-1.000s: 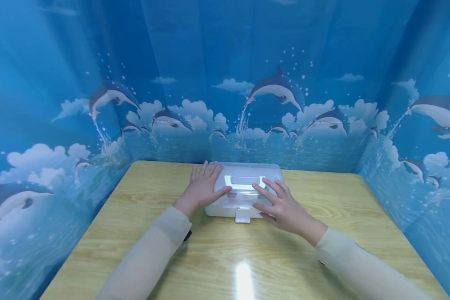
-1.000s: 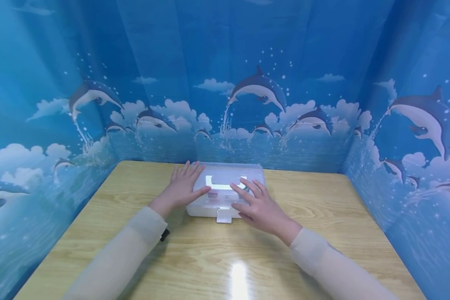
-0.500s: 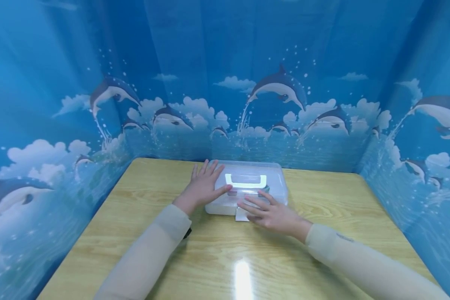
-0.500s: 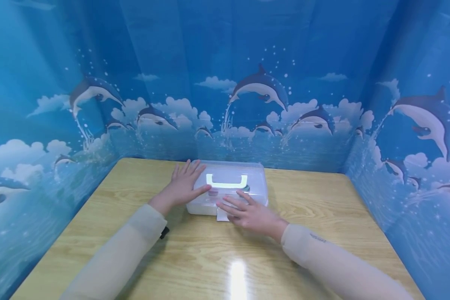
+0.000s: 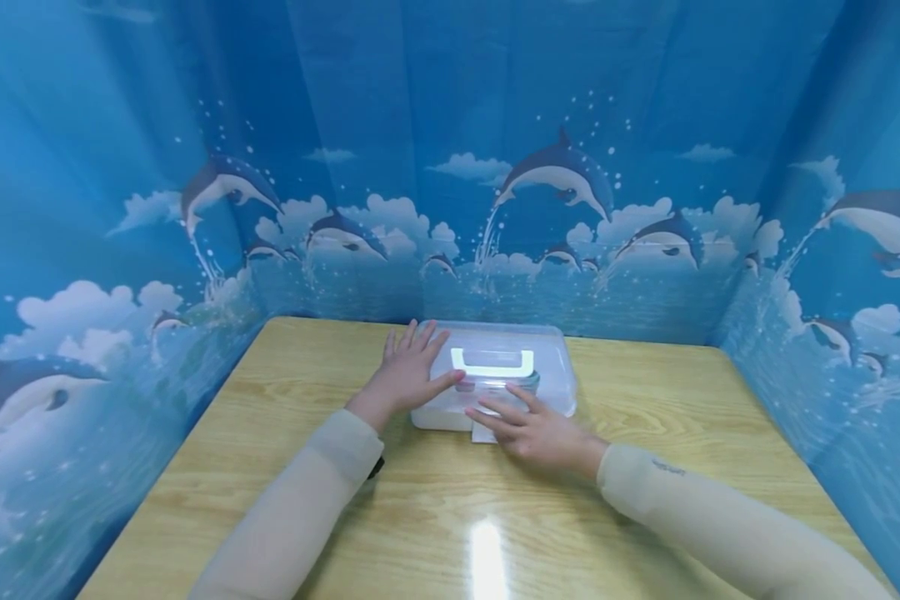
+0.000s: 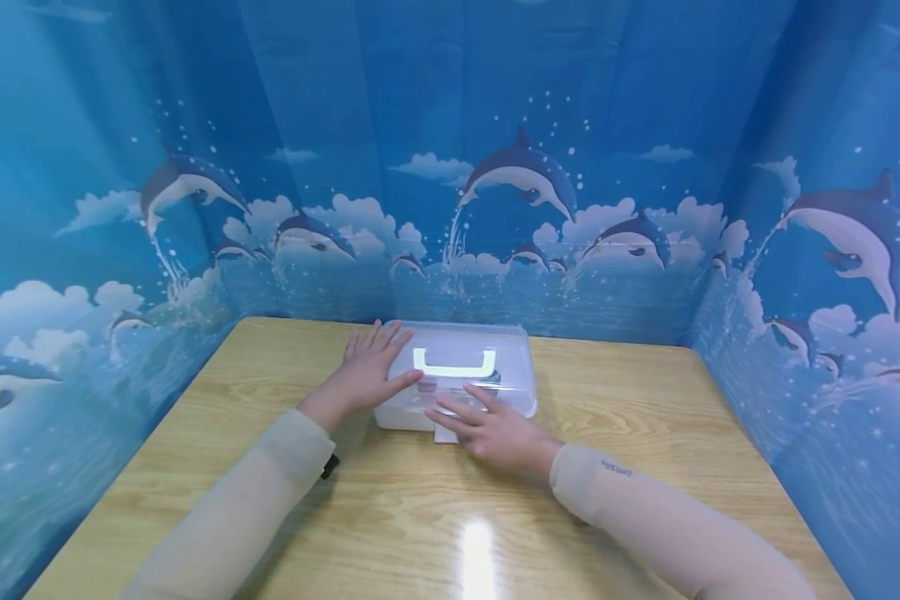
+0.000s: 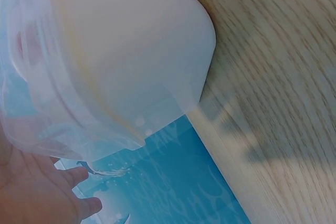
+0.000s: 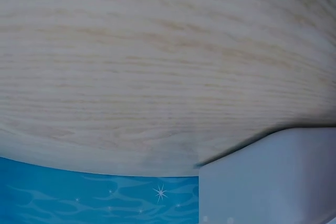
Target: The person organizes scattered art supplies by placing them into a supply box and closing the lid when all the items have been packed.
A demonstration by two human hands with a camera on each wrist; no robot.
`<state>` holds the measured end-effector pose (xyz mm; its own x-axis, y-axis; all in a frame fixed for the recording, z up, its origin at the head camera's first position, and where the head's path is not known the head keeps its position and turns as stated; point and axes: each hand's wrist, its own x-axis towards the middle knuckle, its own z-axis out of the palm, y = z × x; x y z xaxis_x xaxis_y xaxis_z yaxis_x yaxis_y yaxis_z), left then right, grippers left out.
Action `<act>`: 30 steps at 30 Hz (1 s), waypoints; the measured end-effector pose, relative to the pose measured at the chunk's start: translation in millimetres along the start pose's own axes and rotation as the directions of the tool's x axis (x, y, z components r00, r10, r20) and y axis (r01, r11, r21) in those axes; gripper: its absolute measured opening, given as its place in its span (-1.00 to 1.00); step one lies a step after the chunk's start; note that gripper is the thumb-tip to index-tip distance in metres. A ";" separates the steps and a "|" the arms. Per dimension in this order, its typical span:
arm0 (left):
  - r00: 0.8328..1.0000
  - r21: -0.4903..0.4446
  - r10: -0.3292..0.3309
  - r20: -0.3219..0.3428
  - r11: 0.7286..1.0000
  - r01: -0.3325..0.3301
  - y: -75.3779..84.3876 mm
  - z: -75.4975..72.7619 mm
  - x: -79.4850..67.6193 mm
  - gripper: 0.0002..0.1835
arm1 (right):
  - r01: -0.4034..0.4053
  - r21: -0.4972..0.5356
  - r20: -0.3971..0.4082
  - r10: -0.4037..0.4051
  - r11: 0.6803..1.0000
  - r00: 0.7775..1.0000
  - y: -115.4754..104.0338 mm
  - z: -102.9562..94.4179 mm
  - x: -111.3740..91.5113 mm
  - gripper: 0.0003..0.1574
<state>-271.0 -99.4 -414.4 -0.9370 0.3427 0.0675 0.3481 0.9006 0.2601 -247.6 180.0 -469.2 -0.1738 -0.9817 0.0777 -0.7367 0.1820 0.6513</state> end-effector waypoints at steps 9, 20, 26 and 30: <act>1.000 0.001 -0.001 -0.002 1.000 0.001 0.6 0.5 -0.4 -0.04 | 0.007 -0.036 0.044 -0.006 0.999 0.999 -5.8 -2.2 5.8 -0.73; 1.000 0.034 0.007 -0.002 0.999 -0.007 0.5 1.3 0.0 -0.03 | 0.053 -0.074 0.027 -0.051 0.996 0.998 -8.5 -5.3 7.4 -0.72; 1.000 0.009 0.003 0.016 1.000 -0.003 0.0 -0.7 -0.1 -0.03 | 0.057 -0.038 -0.075 -0.060 0.998 0.995 -9.5 -9.9 6.6 -0.90; 1.000 0.015 0.003 0.017 1.000 -0.003 0.3 -1.6 -0.9 -0.04 | 0.044 -0.033 -0.087 -0.047 0.998 0.995 -10.1 -11.5 7.3 -0.88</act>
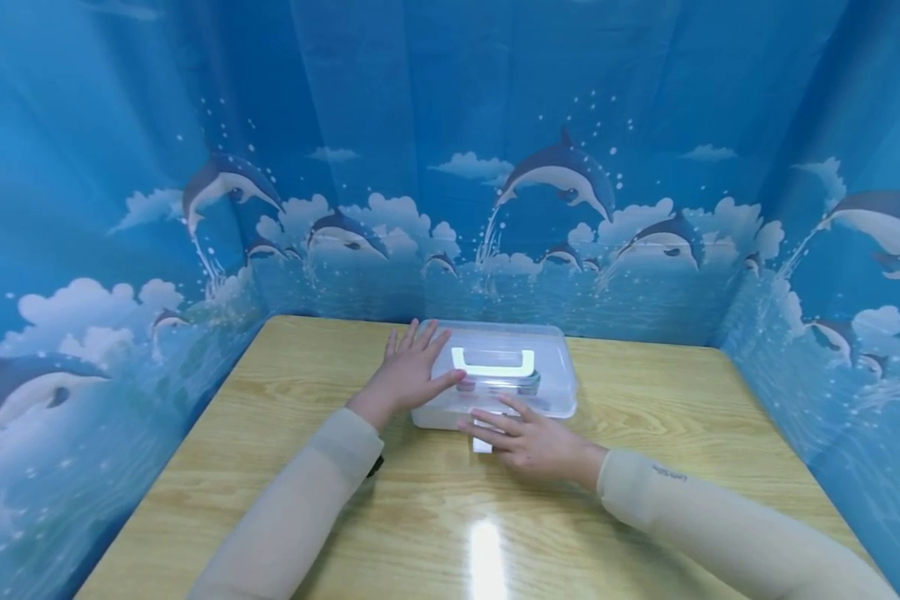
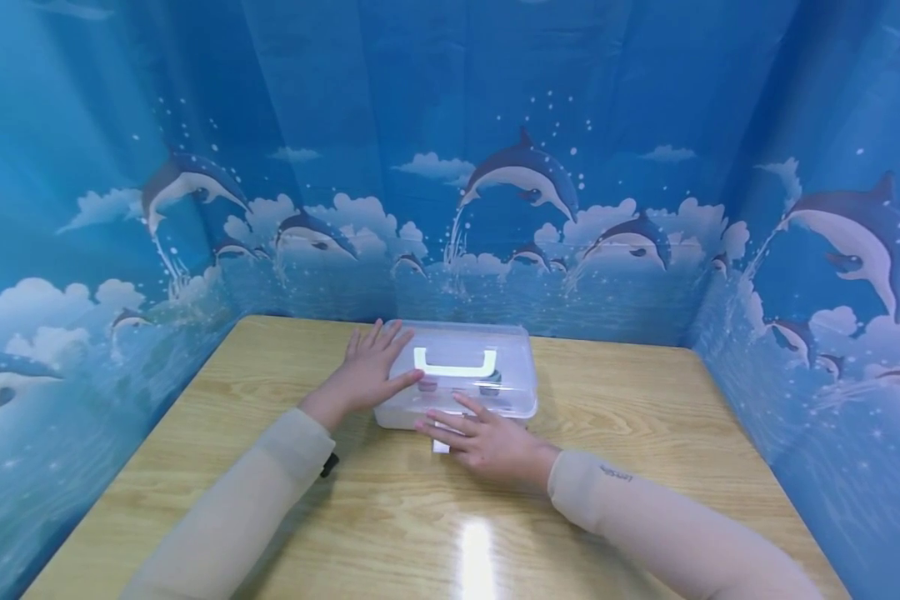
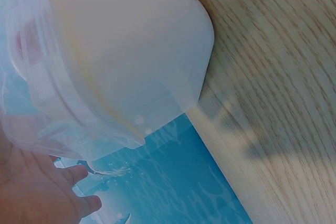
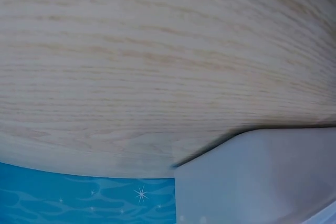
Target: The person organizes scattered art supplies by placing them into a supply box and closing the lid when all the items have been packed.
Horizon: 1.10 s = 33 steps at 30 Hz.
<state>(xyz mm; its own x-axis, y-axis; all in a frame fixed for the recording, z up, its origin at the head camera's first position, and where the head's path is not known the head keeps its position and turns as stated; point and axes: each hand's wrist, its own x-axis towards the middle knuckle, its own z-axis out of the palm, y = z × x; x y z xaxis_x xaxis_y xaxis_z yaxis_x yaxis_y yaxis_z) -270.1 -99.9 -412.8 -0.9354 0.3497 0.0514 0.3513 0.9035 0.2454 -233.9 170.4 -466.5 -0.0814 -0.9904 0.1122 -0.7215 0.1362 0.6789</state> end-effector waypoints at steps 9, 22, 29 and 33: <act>1.000 0.005 -0.009 0.005 1.000 0.009 2.1 -1.5 -2.2 -0.04 | -0.027 -0.013 -0.043 0.026 1.000 0.999 -2.4 0.9 -0.7 -0.84; 1.000 -0.009 0.011 -0.018 1.000 -0.011 -1.7 0.8 0.6 -0.01 | -0.156 0.046 -0.318 0.163 0.987 0.934 -1.6 5.8 -1.6 -0.69; 1.000 -0.008 0.003 -0.005 1.000 -0.003 0.2 -1.4 0.3 -0.02 | -0.224 0.052 -0.427 0.224 0.973 0.876 6.7 3.2 1.0 -0.73; 1.000 0.000 -0.008 0.001 1.000 0.008 1.4 -1.8 0.7 -0.02 | -0.259 0.089 -0.440 0.271 0.962 0.856 11.6 1.8 0.1 -0.74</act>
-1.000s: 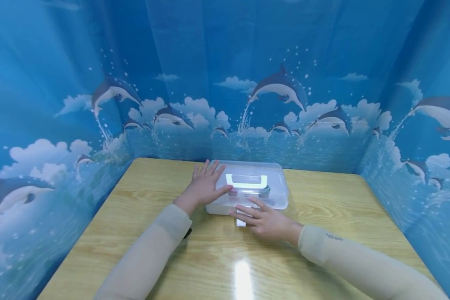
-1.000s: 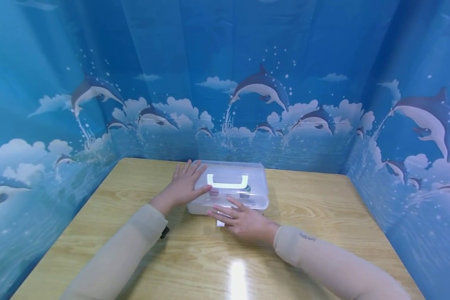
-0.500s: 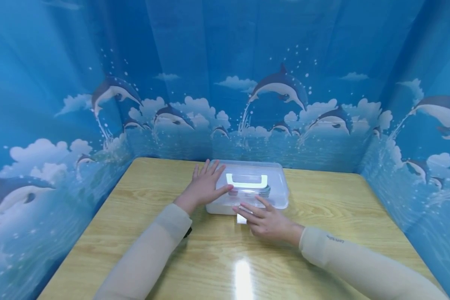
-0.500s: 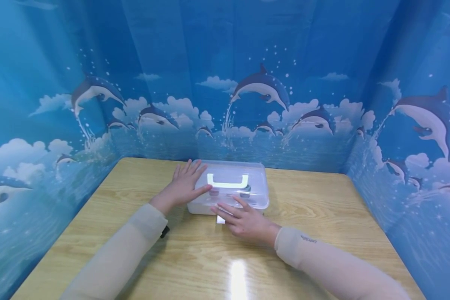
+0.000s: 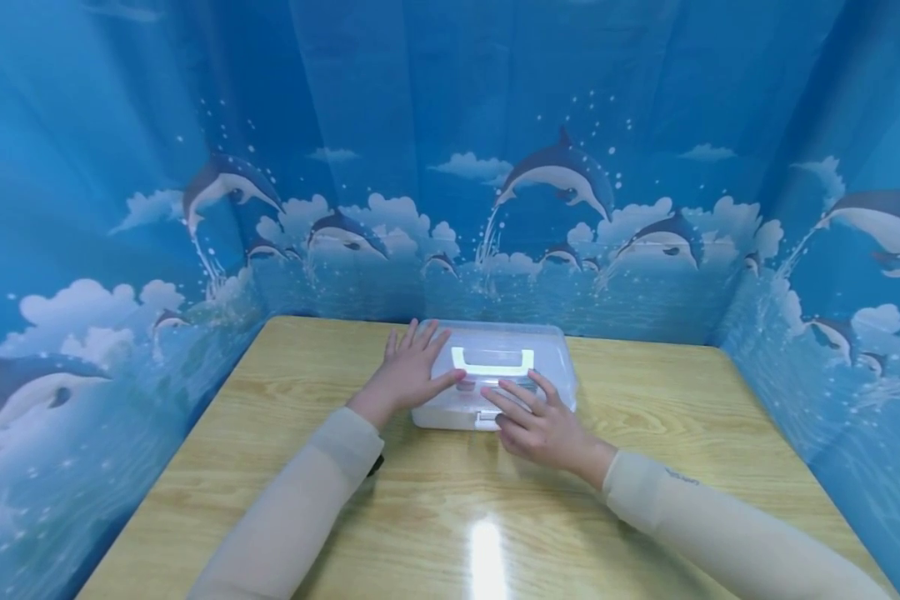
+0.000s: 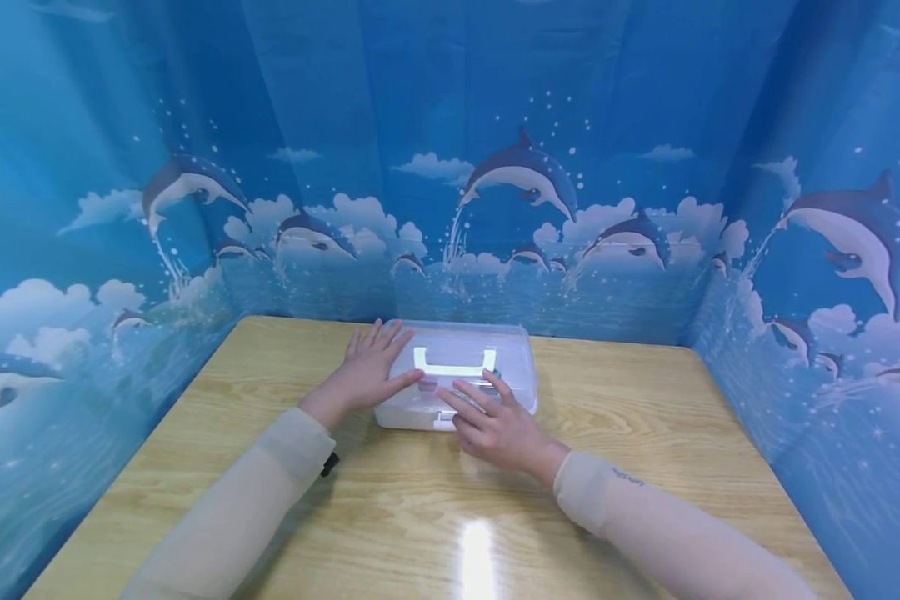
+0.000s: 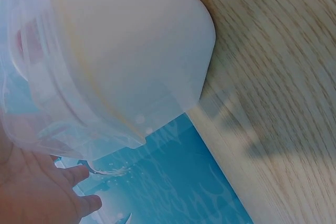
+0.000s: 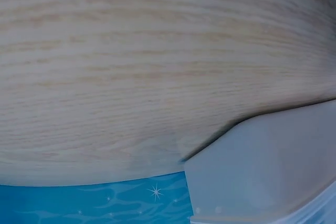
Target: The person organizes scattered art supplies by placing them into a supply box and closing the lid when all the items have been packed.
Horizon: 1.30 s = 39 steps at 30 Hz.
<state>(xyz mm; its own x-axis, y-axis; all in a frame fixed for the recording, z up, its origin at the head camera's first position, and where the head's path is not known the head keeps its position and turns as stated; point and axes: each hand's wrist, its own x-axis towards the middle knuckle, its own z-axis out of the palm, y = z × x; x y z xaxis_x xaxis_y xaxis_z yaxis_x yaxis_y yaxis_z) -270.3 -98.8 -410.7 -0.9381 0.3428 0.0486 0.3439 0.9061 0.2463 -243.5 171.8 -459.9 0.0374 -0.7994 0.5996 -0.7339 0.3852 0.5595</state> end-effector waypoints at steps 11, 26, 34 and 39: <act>1.000 0.014 -0.002 0.002 1.000 0.002 -0.9 1.0 0.5 -0.02 | -0.093 0.046 -0.012 0.094 0.995 0.996 5.7 2.5 -1.8 -0.66; 1.000 0.019 -0.006 0.001 1.000 0.006 -1.3 2.8 2.2 -0.01 | -0.134 0.050 0.027 0.133 0.990 0.991 6.8 5.0 -6.6 -0.59; 1.000 0.021 -0.008 0.000 1.000 0.008 -0.5 2.5 2.1 -0.01 | -0.148 0.003 0.119 0.147 0.989 0.982 5.5 1.6 -8.0 -0.43; 1.000 0.008 -0.012 0.005 1.000 0.012 -0.1 2.0 1.7 -0.01 | -0.174 -0.011 0.204 0.173 0.985 0.964 3.9 -0.3 -8.2 -0.32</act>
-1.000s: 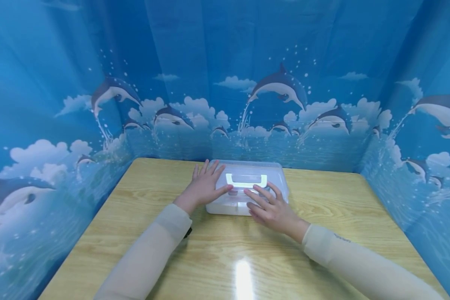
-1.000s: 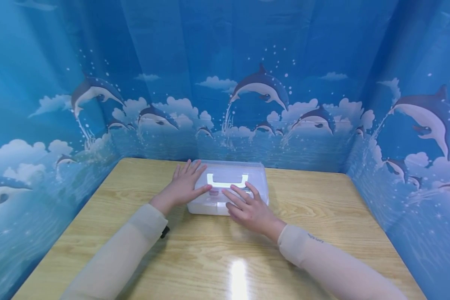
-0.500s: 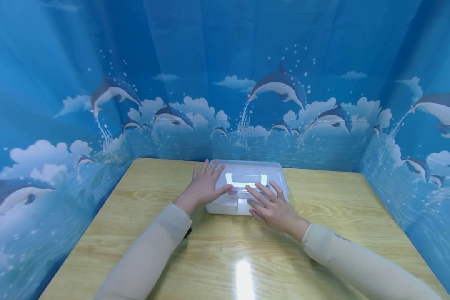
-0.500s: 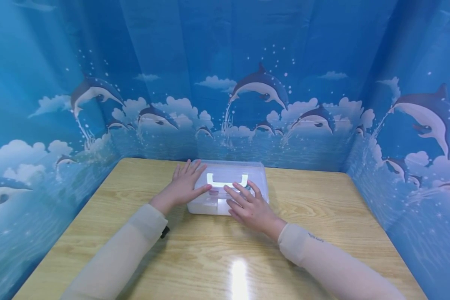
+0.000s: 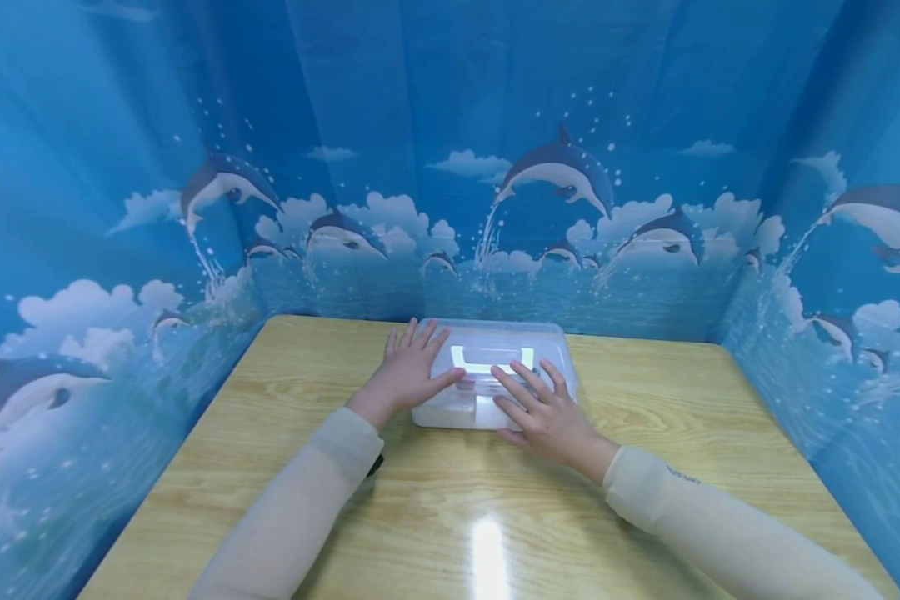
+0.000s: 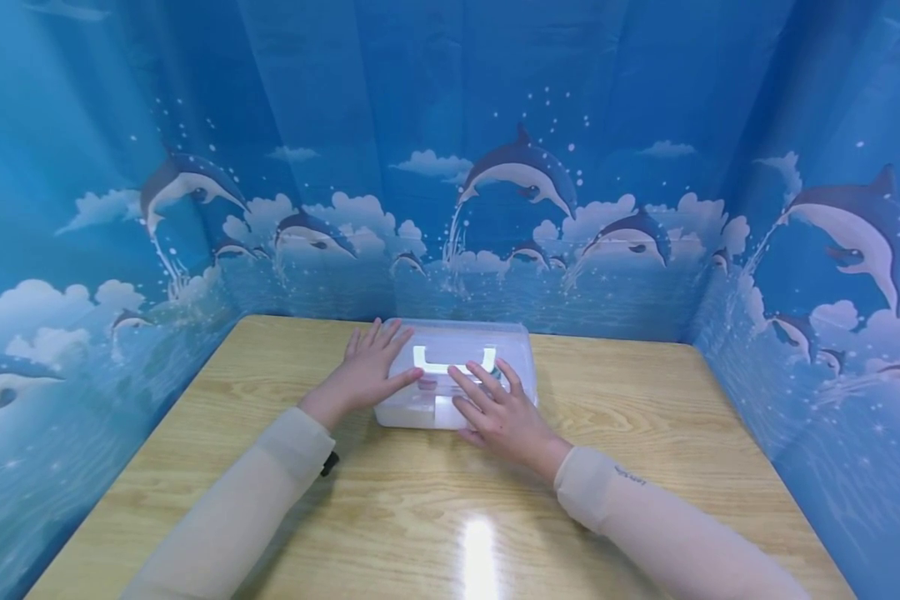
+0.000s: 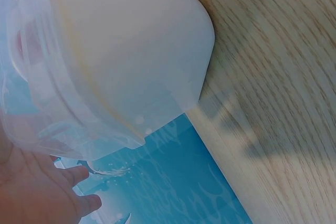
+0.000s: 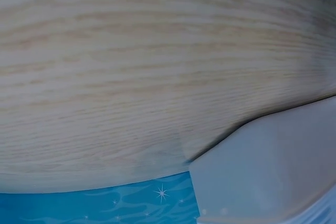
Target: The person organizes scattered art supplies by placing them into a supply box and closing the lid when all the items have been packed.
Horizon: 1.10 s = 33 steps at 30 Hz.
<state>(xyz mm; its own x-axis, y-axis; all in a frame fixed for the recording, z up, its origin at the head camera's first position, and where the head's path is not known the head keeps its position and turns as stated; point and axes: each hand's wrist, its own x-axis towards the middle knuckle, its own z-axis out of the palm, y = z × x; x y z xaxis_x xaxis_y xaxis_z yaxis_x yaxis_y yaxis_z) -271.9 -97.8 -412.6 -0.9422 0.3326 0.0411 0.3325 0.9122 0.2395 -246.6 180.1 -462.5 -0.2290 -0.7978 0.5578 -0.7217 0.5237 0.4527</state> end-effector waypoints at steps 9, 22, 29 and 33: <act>1.000 -0.013 0.005 -0.006 1.000 -0.005 0.0 -0.6 -1.1 -0.03 | -0.020 -0.030 0.045 0.021 0.999 0.999 -4.7 -2.1 4.9 -0.34; 1.000 -0.006 -0.003 0.006 1.000 0.003 0.7 0.3 -1.4 -0.03 | -0.080 0.075 0.030 0.078 0.994 0.996 -10.1 6.1 6.9 -0.37; 1.000 -0.003 -0.003 0.007 1.000 0.003 1.0 -0.3 0.0 -0.03 | -0.104 0.100 0.024 0.102 0.990 0.994 -10.0 9.1 7.2 -0.38; 1.000 0.003 -0.001 0.005 1.000 0.001 0.8 -0.3 1.0 -0.02 | -0.121 0.119 0.051 0.115 0.986 0.992 -9.7 8.5 7.9 -0.41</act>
<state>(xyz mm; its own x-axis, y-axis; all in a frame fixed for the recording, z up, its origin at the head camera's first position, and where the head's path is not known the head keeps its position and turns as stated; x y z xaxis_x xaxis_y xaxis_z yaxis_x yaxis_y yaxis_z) -272.5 -96.9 -412.0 -0.9424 0.3326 0.0355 0.3312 0.9133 0.2371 -246.9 166.1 -468.4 -0.3439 -0.7464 0.5697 -0.7615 0.5767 0.2959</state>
